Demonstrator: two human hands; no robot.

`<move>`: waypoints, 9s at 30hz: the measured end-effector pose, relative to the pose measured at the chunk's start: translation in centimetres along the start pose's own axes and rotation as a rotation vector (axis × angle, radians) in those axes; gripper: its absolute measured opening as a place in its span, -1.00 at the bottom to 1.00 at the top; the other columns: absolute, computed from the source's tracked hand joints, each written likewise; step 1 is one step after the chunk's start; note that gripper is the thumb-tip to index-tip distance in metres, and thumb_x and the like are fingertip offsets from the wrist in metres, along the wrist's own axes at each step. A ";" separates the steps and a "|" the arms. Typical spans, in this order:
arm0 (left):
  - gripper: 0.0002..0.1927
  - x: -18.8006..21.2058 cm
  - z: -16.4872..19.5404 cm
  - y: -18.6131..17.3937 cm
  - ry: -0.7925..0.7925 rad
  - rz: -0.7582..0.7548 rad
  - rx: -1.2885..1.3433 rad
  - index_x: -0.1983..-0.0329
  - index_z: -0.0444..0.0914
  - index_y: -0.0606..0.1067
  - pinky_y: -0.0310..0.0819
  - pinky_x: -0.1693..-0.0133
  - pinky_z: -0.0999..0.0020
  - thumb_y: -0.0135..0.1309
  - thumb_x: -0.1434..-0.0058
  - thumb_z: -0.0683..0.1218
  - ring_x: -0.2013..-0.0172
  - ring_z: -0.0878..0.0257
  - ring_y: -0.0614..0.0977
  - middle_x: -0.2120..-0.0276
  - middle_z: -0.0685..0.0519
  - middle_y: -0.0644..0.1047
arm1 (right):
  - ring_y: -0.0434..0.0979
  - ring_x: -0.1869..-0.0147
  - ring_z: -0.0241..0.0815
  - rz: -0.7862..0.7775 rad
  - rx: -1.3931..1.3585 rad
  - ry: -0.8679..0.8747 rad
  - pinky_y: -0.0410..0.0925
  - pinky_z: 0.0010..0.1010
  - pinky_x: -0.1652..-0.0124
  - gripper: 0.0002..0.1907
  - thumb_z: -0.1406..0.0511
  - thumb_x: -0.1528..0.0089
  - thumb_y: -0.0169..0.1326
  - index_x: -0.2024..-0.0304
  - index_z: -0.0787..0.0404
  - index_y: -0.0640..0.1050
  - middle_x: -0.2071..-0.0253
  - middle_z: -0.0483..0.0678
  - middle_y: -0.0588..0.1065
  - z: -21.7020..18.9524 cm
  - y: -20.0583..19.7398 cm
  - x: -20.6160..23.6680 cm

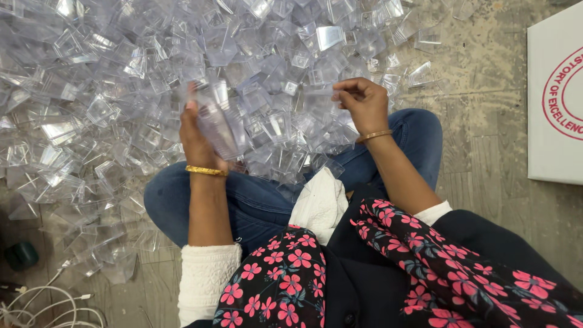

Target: The person sits on the floor and nests small clear plastic cups one at a time, picking loose cups from a large pile and pressing them into a growing stack held in the other hand, setting completed stacks aside.

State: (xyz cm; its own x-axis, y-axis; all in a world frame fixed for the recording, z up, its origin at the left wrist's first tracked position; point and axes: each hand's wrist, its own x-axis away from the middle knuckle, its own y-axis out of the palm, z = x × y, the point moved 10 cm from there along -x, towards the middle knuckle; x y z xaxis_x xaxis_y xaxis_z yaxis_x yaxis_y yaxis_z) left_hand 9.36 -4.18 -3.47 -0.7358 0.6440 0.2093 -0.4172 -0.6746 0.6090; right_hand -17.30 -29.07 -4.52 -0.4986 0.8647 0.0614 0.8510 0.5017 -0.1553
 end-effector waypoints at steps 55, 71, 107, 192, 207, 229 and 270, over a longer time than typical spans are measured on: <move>-0.78 2.0 -7.0 5.7 -0.163 -0.421 -0.636 0.03 -0.20 0.42 0.29 -0.12 0.38 -0.07 -0.43 0.01 0.02 0.32 0.46 0.13 0.12 0.51 | 0.36 -0.31 0.13 -0.423 0.692 -0.327 0.42 -0.17 -0.01 -0.29 0.44 -0.04 0.35 -0.26 0.20 0.47 -0.25 0.12 0.40 0.2 2.6 0.8; -0.48 4.1 -8.8 7.1 -0.286 -0.592 -1.133 -0.35 -0.16 0.39 0.48 0.16 0.28 -0.01 -0.37 0.10 0.26 0.14 0.60 0.10 -0.01 0.65 | 0.64 -0.04 -0.20 -0.589 -0.364 0.138 0.50 -0.37 -0.09 -0.26 0.48 -0.28 0.12 -0.44 0.11 0.14 -0.17 0.13 0.56 -5.8 9.2 6.3; -0.49 1.4 -4.5 5.7 0.014 -0.290 -0.939 -0.43 -0.04 0.34 0.42 -0.09 0.34 -0.03 -0.42 0.04 0.02 0.26 0.59 0.01 -0.03 0.60 | 0.70 0.02 -0.25 -0.366 0.203 -0.168 0.53 -0.40 -0.03 -0.77 0.34 -0.31 0.18 -0.01 0.19 0.65 0.10 -0.05 0.67 -3.9 8.8 -2.6; -0.33 2.1 -4.2 6.8 -0.038 -0.296 -0.220 -0.31 -0.09 0.11 0.54 -0.10 0.31 0.22 -0.29 -0.24 -0.05 0.24 0.57 -0.09 -0.09 0.46 | 0.44 -0.32 -0.17 -0.466 -0.226 0.051 0.49 -0.30 -0.21 -0.29 0.36 -0.27 0.24 -0.43 0.15 0.28 -0.35 0.01 0.32 -6.3 10.0 9.6; -0.35 0.7 -3.7 4.2 -0.014 -0.196 0.008 -0.28 0.01 0.14 0.46 -0.12 0.24 0.23 -0.30 -0.22 -0.11 0.27 0.46 -0.13 0.04 0.39 | 0.39 -0.21 -0.26 -0.492 -0.087 0.104 0.47 -0.37 -0.12 -0.30 0.33 -0.24 0.25 -0.41 0.07 0.33 -0.29 -0.02 0.31 -5.0 8.5 10.2; -0.25 5.4 -7.5 10.7 -0.269 -0.884 -0.685 -0.57 -0.15 0.09 -0.20 -0.47 0.20 -0.13 -0.39 0.21 -0.57 0.07 0.02 -0.57 -0.04 0.10 | 0.62 0.02 -0.22 0.034 -0.198 -0.009 0.60 -0.46 0.11 -0.46 0.35 -0.26 0.28 -0.18 0.17 0.29 -0.25 0.09 0.25 -6.5 0.8 6.7; -0.17 4.1 -3.9 10.9 -0.171 -0.621 0.025 -0.59 -0.09 0.01 0.50 -0.20 0.15 -0.01 -0.42 0.32 -0.19 0.05 0.56 -0.31 -0.04 0.41 | 0.65 0.09 -0.09 -0.784 0.465 0.026 0.49 -0.31 0.05 -0.11 0.03 -0.05 0.38 -0.27 0.19 0.23 0.14 0.08 0.62 -2.3 8.5 12.1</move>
State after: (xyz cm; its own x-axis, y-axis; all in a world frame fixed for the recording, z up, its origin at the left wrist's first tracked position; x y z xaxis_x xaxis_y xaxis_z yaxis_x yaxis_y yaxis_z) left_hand -0.30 -10.31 1.10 -0.2644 0.9619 -0.0702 -0.7240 -0.1499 0.6733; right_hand -15.75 -14.26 -2.78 -0.8975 0.2831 0.3383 0.1144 0.8900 -0.4414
